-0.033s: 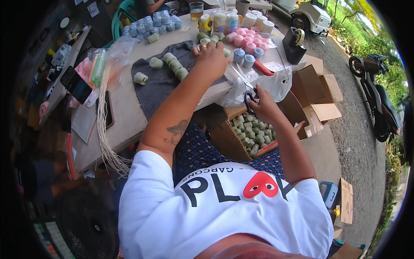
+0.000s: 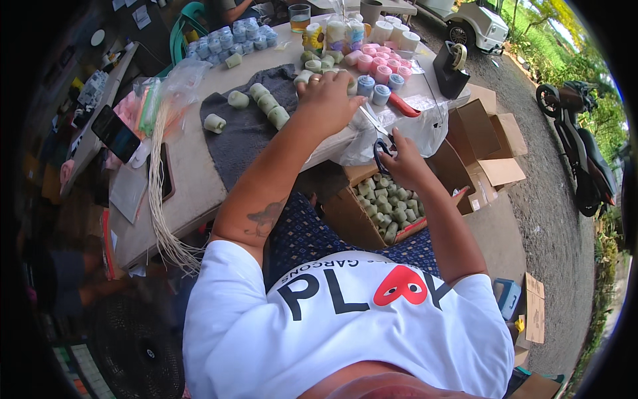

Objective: The person ties string around small cylindrical candles and cuts the excess with scissors. They repeat this process for several candles, placing the finished ones on a cloth on the table.

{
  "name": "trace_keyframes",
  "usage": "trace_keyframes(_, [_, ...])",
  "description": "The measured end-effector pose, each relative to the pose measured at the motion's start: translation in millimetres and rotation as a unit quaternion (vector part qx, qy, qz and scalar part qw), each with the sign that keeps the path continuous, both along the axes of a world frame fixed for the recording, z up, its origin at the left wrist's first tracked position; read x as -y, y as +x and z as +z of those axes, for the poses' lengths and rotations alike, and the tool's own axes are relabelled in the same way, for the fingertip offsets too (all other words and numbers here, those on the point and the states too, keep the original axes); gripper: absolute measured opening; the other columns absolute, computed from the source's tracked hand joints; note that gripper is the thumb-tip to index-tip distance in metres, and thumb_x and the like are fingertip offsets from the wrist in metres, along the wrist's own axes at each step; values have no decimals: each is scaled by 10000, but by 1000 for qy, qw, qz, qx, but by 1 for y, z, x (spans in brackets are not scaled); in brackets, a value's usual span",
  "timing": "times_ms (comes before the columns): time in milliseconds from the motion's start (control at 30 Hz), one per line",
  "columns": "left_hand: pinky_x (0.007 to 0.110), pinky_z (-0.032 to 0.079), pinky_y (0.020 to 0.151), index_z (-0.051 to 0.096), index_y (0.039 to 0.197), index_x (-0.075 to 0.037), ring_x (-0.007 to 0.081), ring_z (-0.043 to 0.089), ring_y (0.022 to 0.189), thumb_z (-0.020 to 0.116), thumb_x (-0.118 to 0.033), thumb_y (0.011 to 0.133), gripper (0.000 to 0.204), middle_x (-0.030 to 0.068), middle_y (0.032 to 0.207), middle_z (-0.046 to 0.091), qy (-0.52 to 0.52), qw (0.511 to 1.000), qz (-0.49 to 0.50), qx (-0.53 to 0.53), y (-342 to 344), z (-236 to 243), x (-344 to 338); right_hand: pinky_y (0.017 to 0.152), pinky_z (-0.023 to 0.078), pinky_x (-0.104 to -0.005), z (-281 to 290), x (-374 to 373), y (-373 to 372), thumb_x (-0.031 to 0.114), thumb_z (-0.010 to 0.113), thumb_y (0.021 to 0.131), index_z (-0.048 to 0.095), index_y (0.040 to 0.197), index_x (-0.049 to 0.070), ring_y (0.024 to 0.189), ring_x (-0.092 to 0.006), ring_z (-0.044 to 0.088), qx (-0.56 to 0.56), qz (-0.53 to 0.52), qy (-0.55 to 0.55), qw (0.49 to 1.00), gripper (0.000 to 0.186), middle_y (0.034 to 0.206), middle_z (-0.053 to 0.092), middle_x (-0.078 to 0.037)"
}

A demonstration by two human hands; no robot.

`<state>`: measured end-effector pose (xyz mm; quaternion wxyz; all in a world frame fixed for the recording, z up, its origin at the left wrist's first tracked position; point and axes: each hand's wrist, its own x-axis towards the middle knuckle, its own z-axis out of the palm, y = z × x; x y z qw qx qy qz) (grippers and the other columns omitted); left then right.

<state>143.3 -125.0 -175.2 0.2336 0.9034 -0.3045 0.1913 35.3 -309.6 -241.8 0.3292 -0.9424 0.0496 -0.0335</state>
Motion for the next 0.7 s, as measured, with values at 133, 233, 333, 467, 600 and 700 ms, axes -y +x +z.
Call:
trace_keyframes(133, [348, 480, 791, 623, 972, -17, 307, 622, 866, 685, -170, 791, 245, 156, 908, 640, -75, 933, -319, -145, -133, 86, -50, 903, 423, -438, -4, -8, 26, 238, 644, 819, 429, 1263, -20, 1047, -419, 507, 81, 6, -60, 995, 557, 1109, 509, -262])
trace_keyframes(233, [363, 512, 657, 646, 891, -56, 240, 654, 742, 686, -250, 764, 235, 115, 855, 672, -15, 957, -288, -42, -204, 137, -77, 884, 426, -443, -3, -27, 59, 224, 589, 855, 532, 1113, 5, 1031, -368, 520, 156, 49, -182, 970, 344, 1076, 524, -210])
trace_keyframes(333, [389, 493, 690, 653, 898, -58, 245, 647, 764, 660, -245, 775, 223, 104, 874, 667, 51, 941, -330, 46, -225, 144, -69, 881, 398, -436, -2, -29, 76, 205, 562, 864, 569, 1070, 48, 1036, -320, 528, 156, 12, -326, 932, 259, 1094, 549, -140])
trace_keyframes(467, [424, 469, 734, 663, 907, -62, 252, 637, 794, 624, -238, 790, 216, 90, 901, 660, 76, 893, -420, 146, -251, 137, -44, 897, 370, -427, 19, -71, 56, 132, 603, 795, 580, 1127, 111, 1098, -273, 481, 322, 182, -175, 912, 333, 1104, 558, -77])
trace_keyframes(600, [459, 445, 777, 672, 916, -65, 258, 628, 824, 588, -232, 804, 218, 76, 927, 654, 71, 831, -497, 239, -271, 110, -19, 944, 376, -402, 21, -100, 32, 124, 651, 752, 546, 1230, 132, 1157, -261, 437, 293, 365, -205, 860, 490, 1225, 504, -49])
trace_keyframes(700, [485, 426, 810, 679, 923, -67, 263, 621, 846, 561, -227, 816, 226, 65, 946, 649, 44, 798, -536, 272, -254, 98, -3, 941, 397, -373, -5, -95, 41, 141, 627, 746, 596, 1176, 120, 1126, -247, 453, 311, 379, -182, 852, 432, 1221, 513, -21])
